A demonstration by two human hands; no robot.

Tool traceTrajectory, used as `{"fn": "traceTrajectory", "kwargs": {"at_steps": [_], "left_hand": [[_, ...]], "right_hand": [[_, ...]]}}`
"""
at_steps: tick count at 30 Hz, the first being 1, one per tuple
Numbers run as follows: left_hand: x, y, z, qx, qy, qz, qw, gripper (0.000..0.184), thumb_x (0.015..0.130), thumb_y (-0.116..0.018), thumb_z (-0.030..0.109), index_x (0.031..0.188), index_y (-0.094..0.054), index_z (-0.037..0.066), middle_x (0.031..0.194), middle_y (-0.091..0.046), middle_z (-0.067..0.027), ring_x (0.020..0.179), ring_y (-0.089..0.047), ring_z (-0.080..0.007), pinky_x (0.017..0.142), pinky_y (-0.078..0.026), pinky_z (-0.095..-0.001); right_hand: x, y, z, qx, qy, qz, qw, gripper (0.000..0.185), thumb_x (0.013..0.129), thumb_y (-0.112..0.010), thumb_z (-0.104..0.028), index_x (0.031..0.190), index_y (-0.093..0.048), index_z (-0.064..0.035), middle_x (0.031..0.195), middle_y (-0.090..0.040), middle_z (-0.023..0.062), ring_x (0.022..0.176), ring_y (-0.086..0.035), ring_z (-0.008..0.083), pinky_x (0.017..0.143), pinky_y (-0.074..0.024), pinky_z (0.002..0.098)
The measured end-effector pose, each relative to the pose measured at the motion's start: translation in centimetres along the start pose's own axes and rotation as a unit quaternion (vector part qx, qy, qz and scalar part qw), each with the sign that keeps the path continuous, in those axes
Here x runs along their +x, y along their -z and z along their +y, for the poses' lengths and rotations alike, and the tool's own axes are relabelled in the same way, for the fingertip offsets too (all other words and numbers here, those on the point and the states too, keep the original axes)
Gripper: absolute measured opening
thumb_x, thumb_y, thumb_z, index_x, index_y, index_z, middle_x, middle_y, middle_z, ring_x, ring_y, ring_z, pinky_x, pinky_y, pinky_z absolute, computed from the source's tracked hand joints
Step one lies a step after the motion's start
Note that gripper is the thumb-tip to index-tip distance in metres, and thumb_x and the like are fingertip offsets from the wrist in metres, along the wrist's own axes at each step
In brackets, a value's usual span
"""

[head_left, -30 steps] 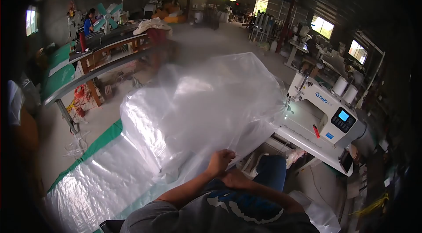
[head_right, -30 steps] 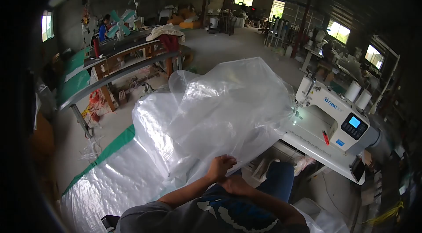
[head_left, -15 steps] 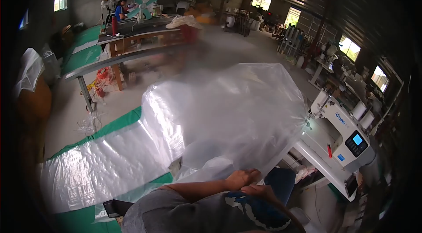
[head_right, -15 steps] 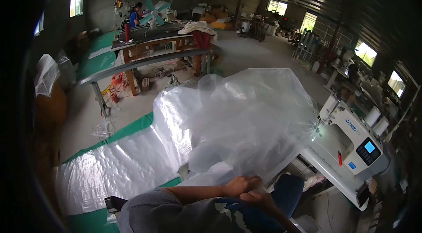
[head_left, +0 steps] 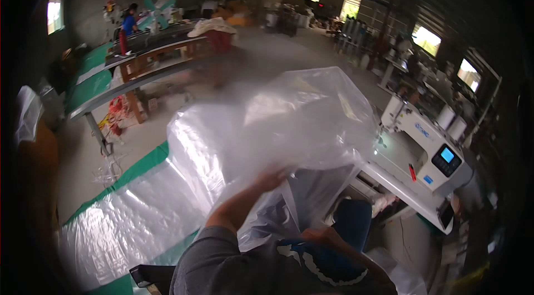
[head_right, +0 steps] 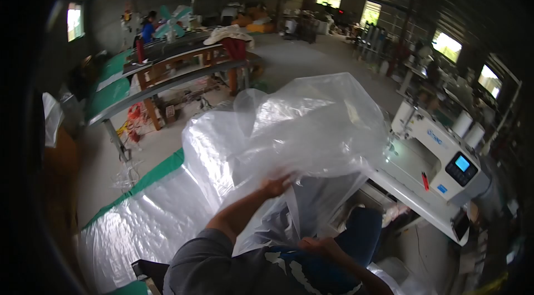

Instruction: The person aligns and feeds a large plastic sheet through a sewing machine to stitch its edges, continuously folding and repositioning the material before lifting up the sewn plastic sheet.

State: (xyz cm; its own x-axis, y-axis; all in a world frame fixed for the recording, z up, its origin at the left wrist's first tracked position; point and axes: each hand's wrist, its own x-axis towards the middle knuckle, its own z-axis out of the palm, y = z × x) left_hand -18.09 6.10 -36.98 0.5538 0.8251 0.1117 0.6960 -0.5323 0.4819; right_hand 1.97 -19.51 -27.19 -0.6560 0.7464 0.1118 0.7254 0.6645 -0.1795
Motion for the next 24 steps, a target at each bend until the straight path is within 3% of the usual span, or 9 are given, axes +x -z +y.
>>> {"fn": "traceTrajectory", "kwargs": {"at_steps": [6, 7, 8, 11, 13, 17, 19, 21, 24], "left_hand": [[1.8, 12.5, -12.8, 0.234, -0.149, 0.135, 0.951, 0.037, 0.089, -0.048, 0.016, 0.122, -0.055, 0.002, 0.119, -0.057, -0.0202, 0.112, -0.054, -0.0325, 0.094, -0.044, -0.0373], [0.1, 15.0, -14.6, -0.079, 0.078, 0.057, 0.992, 0.037, 0.087, -0.049, 0.015, 0.121, -0.055, 0.002, 0.122, -0.056, -0.0208, 0.114, -0.053, -0.0329, 0.096, -0.042, -0.0386], [-0.8, 18.8, -12.4, 0.104, 0.212, 0.043, 0.971, 0.043, 0.088, -0.052, 0.019, 0.128, -0.051, 0.004, 0.127, -0.053, -0.0212, 0.117, -0.051, -0.0331, 0.098, -0.040, -0.0398], [-4.1, 18.4, -20.3, 0.039, 0.148, 0.252, 0.955, 0.055, 0.087, -0.056, 0.028, 0.137, -0.043, 0.009, 0.136, -0.047, -0.0199, 0.127, -0.043, -0.0360, 0.107, -0.033, -0.0421], [-5.1, 15.2, -29.4, 0.477, 0.102, 0.050, 0.871, 0.064, 0.086, -0.057, 0.037, 0.142, -0.038, 0.012, 0.141, -0.042, -0.0187, 0.130, -0.041, -0.0343, 0.110, -0.031, -0.0422], [-5.3, 14.3, -17.2, 0.250, 0.016, -0.302, 0.920, 0.037, 0.088, -0.057, 0.040, 0.102, -0.069, 0.007, 0.104, -0.068, -0.0145, 0.103, -0.061, -0.0329, 0.093, -0.045, -0.0420], [-7.5, 14.6, -5.2, 0.039, -0.198, -0.217, 0.955, 0.026, 0.091, -0.058, 0.025, 0.096, -0.068, 0.001, 0.094, -0.069, -0.0126, 0.088, -0.066, -0.0274, 0.078, -0.052, -0.0353], [-9.4, 13.7, 4.1, -0.320, -0.059, -0.169, 0.930, 0.014, 0.087, -0.059, 0.007, 0.095, -0.065, -0.003, 0.087, -0.066, -0.0115, 0.075, -0.064, -0.0200, 0.069, -0.051, -0.0301], [-9.5, 10.1, 11.0, -0.272, -0.083, -0.015, 0.958, 0.020, 0.080, -0.072, 0.005, 0.099, -0.066, 0.003, 0.085, -0.063, -0.0055, 0.077, -0.060, -0.0139, 0.068, -0.048, -0.0272]], "right_hand": [[-0.3, -1.4, -0.2, 0.053, 0.032, 0.075, 0.995, 0.025, 0.085, -0.056, -0.015, 0.110, -0.051, -0.0197, 0.092, -0.052, -0.0001, 0.068, -0.063, 0.0155, 0.052, -0.0531, 0.0262], [-0.5, -1.7, -0.1, 0.046, 0.013, 0.090, 0.995, 0.025, 0.085, -0.056, -0.015, 0.110, -0.051, -0.0197, 0.092, -0.052, -0.0001, 0.068, -0.063, 0.0155, 0.052, -0.0531, 0.0262], [-0.7, -2.1, 0.0, 0.058, 0.009, 0.097, 0.993, 0.024, 0.089, -0.053, -0.017, 0.113, -0.050, -0.0193, 0.094, -0.055, 0.0010, 0.070, -0.063, 0.0176, 0.055, -0.0533, 0.0281], [0.3, -0.2, -0.7, 0.031, -0.026, -0.002, 0.999, 0.019, 0.093, -0.049, -0.019, 0.112, -0.050, -0.0157, 0.092, -0.054, 0.0029, 0.071, -0.063, 0.0174, 0.057, -0.0530, 0.0288], [0.3, -1.8, -0.3, -0.077, 0.050, 0.036, 0.995, 0.018, 0.092, -0.051, -0.019, 0.109, -0.050, -0.0142, 0.091, -0.054, 0.0034, 0.068, -0.061, 0.0159, 0.054, -0.0514, 0.0280], [1.7, 1.1, -2.1, 0.086, 0.035, 0.135, 0.986, 0.008, 0.084, -0.059, -0.016, 0.084, -0.052, -0.0114, 0.079, -0.056, 0.0029, 0.058, -0.061, 0.0183, 0.046, -0.0482, 0.0292], [2.1, 2.0, -2.5, 0.117, 0.047, 0.157, 0.980, 0.010, 0.083, -0.059, -0.013, 0.079, -0.050, -0.0101, 0.077, -0.057, 0.0027, 0.059, -0.062, 0.0168, 0.048, -0.0504, 0.0290], [2.4, 2.2, -2.7, 0.083, 0.034, 0.141, 0.986, 0.011, 0.083, -0.059, -0.013, 0.077, -0.050, -0.0096, 0.076, -0.058, 0.0039, 0.058, -0.062, 0.0171, 0.048, -0.0513, 0.0287], [2.8, 3.0, -2.8, 0.050, 0.020, 0.108, 0.993, 0.011, 0.079, -0.062, -0.011, 0.077, -0.052, -0.0083, 0.072, -0.056, 0.0059, 0.059, -0.063, 0.0168, 0.050, -0.0528, 0.0285]]}}
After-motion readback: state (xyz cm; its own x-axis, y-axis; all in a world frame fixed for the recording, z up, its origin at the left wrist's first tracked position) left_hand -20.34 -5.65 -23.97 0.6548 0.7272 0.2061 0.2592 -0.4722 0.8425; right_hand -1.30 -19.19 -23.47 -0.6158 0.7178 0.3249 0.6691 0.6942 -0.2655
